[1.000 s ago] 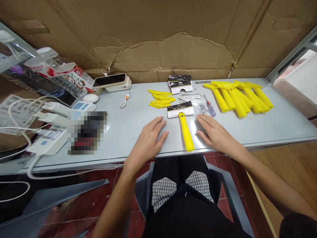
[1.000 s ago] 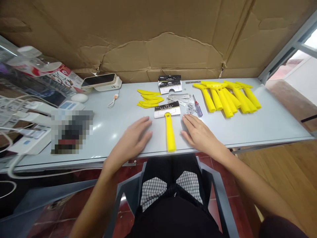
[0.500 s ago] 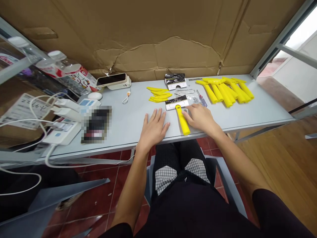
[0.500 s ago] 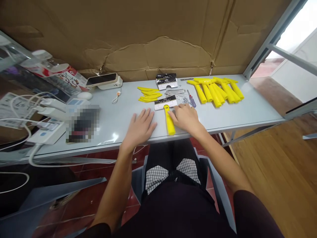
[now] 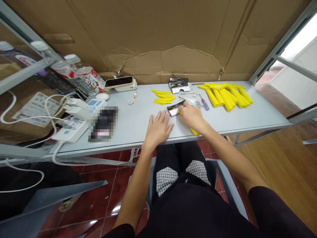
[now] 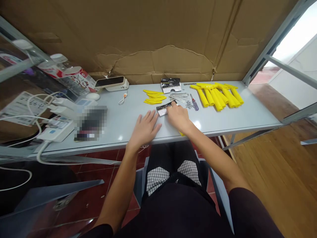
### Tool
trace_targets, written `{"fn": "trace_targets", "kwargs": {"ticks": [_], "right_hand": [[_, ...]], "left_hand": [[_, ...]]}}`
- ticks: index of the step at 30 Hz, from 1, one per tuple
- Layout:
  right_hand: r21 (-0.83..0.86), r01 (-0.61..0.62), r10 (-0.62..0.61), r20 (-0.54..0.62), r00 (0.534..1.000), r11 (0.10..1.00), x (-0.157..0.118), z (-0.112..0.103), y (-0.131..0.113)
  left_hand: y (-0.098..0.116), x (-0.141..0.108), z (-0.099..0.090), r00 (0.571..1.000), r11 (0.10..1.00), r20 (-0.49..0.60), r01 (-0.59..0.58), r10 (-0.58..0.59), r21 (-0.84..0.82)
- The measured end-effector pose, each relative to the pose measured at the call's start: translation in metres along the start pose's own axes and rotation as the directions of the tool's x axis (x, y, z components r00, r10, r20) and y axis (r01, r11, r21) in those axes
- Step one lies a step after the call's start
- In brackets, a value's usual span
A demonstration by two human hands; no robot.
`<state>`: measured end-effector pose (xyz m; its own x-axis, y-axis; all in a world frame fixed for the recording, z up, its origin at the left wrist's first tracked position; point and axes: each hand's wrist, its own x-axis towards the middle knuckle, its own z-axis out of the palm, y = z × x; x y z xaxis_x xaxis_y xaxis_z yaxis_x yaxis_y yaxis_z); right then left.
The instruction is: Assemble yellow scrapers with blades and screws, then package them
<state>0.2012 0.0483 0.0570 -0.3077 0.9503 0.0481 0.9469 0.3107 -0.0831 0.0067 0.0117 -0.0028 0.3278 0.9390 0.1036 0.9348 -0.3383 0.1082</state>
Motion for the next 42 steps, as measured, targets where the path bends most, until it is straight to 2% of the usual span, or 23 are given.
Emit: {"fn": "trace_targets", "kwargs": {"ticks": [5,9,15,18,20,23,27,30,37,39,42], "right_hand": [[0.002,0.068,-0.068,0.052,0.996,0.998,-0.044,0.000,0.022],[0.024,0.119,-0.120,0.046,0.992,0.993,-0.096,0.000,0.059],[0.033,0.029,-0.028,-0.046,0.999,0.999,-0.176,0.003,0.153],[-0.011,-0.097,0.095,-0.092,0.991,0.995,-0.202,0.000,0.206],[-0.028,-0.193,0.190,-0.098,0.977,0.981,-0.209,-0.004,0.242],[-0.029,-0.346,0.342,-0.103,0.934,0.938,-0.203,-0.009,0.294],[-0.069,-0.455,0.446,-0.107,0.888,0.888,-0.175,-0.013,0.352],[-0.074,-0.484,0.473,-0.125,0.872,0.872,-0.147,-0.017,0.385],[-0.042,-0.509,0.502,-0.112,0.858,0.860,-0.084,-0.030,0.435],[-0.025,-0.518,0.514,-0.095,0.853,0.855,-0.079,-0.031,0.443],[0.008,-0.527,0.526,-0.080,0.847,0.850,-0.088,-0.028,0.450]], "left_hand": [[-0.001,-0.001,-0.001,1.000,1.000,-0.008,-0.008,0.008,-0.009],[-0.003,-0.001,-0.001,1.000,1.000,-0.015,-0.022,0.022,-0.004],[-0.006,-0.003,0.001,0.999,0.999,-0.038,-0.034,0.033,-0.016],[-0.006,-0.004,0.001,0.998,0.999,-0.046,-0.039,0.038,-0.021],[-0.006,-0.005,0.000,0.998,0.999,-0.047,-0.041,0.040,-0.023],[-0.005,-0.005,-0.002,0.998,0.999,-0.052,-0.038,0.037,-0.031],[-0.004,-0.006,-0.004,0.999,0.999,-0.044,-0.029,0.028,-0.038],[-0.004,-0.006,-0.005,0.999,0.999,-0.029,-0.026,0.025,-0.029],[-0.005,-0.007,-0.004,0.999,1.000,-0.037,-0.012,0.012,-0.018],[-0.006,-0.008,-0.003,0.999,1.000,-0.043,-0.012,0.011,-0.022],[-0.006,-0.009,-0.002,0.999,0.999,-0.050,-0.017,0.016,-0.035]]}}
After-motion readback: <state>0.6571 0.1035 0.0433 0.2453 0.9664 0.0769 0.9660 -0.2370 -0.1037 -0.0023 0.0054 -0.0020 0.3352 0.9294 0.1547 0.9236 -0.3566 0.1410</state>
